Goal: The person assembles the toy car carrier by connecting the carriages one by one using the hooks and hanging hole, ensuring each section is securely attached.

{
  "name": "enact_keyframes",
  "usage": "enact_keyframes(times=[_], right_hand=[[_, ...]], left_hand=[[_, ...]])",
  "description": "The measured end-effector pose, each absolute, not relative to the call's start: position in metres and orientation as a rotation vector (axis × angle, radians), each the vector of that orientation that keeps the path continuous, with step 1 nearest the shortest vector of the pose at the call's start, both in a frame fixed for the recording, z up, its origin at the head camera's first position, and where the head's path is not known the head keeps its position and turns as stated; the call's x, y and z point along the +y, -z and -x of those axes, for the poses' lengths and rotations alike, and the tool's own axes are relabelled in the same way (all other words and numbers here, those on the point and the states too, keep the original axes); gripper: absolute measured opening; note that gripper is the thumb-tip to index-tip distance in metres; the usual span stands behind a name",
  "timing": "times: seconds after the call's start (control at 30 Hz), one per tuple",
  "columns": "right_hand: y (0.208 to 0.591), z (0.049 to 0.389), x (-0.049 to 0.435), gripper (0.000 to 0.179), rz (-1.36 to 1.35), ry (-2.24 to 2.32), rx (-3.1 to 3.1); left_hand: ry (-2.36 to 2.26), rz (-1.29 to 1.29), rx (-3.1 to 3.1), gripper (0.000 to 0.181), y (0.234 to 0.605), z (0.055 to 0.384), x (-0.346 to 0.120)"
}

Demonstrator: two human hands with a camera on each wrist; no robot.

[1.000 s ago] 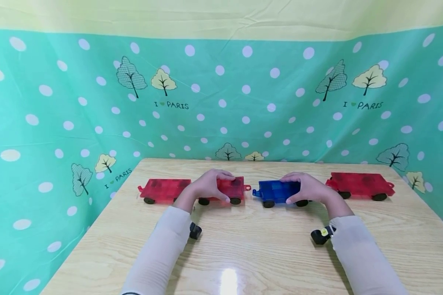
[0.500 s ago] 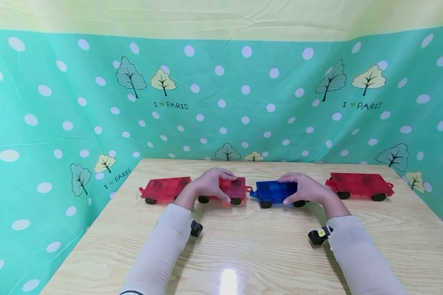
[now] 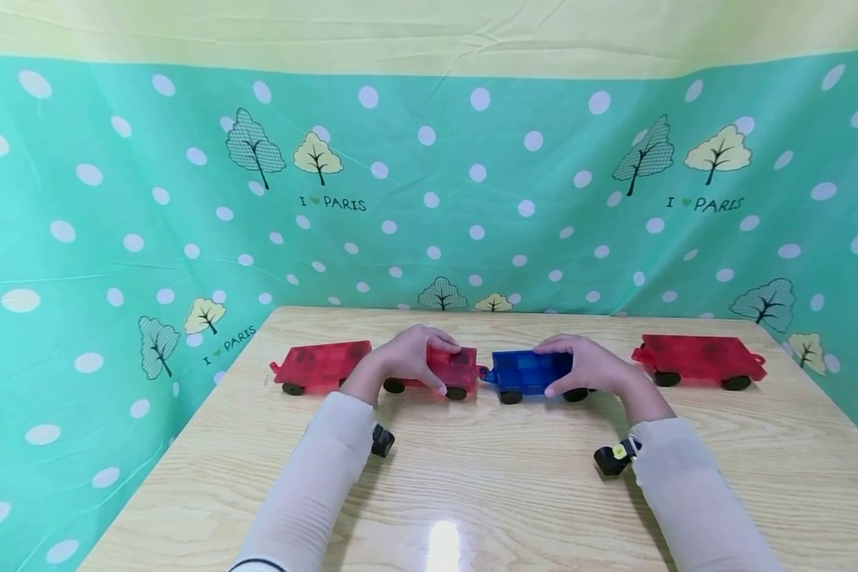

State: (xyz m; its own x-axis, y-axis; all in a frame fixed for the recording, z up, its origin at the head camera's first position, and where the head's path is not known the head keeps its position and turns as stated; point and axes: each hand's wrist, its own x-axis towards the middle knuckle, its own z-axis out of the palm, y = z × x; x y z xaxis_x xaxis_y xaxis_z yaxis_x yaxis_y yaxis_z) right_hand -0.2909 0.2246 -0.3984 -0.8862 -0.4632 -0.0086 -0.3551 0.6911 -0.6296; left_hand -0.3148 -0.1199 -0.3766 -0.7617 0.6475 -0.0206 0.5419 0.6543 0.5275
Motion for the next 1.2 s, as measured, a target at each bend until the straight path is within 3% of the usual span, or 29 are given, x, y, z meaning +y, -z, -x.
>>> enact_keyframes(times=[1.2], right_hand=[[0.399, 0.281, 0.235, 0.068, 0.686, 1.075, 2.701]], left_hand=[[-0.872, -0.869, 2.559, 0.073, 0.39, 0.316, -0.139]])
